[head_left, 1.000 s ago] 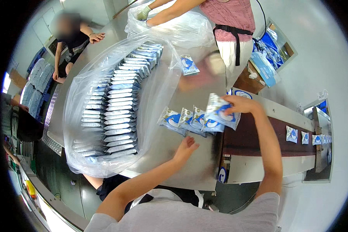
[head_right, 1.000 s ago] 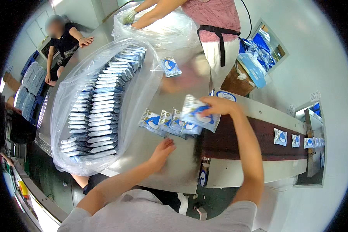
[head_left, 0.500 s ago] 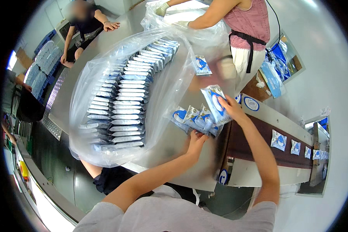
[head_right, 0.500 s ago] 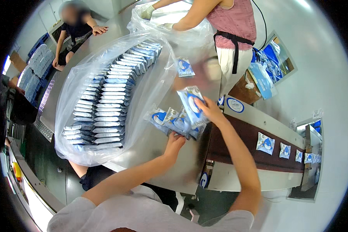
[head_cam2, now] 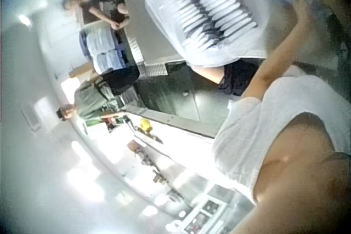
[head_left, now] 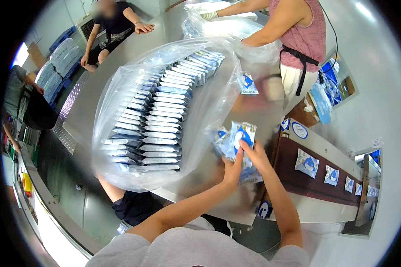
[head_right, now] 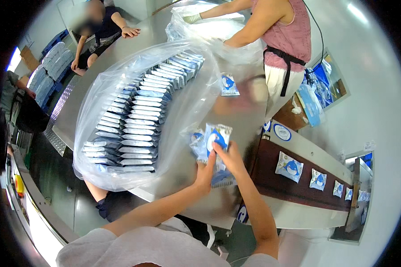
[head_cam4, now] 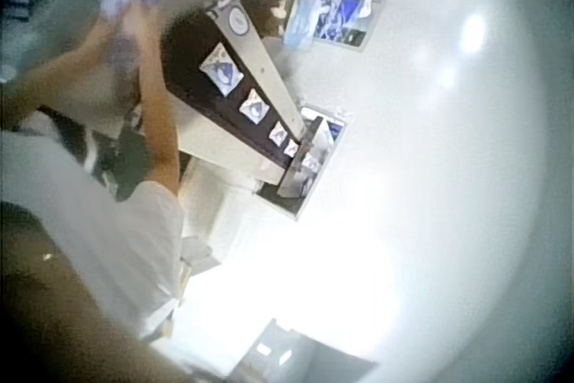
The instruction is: The person takes stacks of blue and white packets from a large clear plastic bag and places them individually or in small groups onto a moving conveyor belt.
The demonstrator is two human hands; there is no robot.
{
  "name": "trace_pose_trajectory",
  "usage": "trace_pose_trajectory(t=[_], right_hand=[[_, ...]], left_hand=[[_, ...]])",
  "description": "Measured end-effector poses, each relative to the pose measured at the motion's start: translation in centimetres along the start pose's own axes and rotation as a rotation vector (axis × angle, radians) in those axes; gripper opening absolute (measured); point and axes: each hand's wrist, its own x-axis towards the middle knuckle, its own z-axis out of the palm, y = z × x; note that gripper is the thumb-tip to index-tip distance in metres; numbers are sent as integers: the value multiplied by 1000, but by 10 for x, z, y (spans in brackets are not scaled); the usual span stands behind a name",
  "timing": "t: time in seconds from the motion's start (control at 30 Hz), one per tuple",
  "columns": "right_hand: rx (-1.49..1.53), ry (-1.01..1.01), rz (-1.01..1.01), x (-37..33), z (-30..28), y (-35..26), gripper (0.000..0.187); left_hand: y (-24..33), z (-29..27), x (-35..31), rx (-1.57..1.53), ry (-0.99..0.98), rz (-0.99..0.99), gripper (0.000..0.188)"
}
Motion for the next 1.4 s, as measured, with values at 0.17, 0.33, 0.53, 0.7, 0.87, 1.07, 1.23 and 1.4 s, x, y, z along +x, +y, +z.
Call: trace_pose_trajectory(t=[0.17, 0.33, 0.53, 0.7, 0.87, 1.07, 1.23, 1.4], right_hand=[[-151, -21, 62, 44, 35, -22, 68], [128, 102, 16, 13, 80, 1, 79], [623, 228, 18, -52, 81, -8, 70], [644, 99, -373, -86, 61, -12, 105], [414, 3, -516, -94, 67, 44, 133], [269, -113, -227, -97, 69, 40, 104], [-757, 60, -415, -126, 40, -44, 89], [-907, 37, -82, -123, 40, -17, 92]], left_hand=[[11, -25, 61, 706, 368, 244, 81], [22, -57, 37, 330, 103, 413, 56], [43, -63, -16, 135, -121, 106, 67], [85, -90, -33, 270, -697, 259, 84], [71, -126, 2, 782, -918, 158, 94], [27, -132, -5, 568, -788, 460, 83], [79, -147, -54, 1504, -948, 556, 32], [227, -117, -97, 1368, -551, 822, 37]])
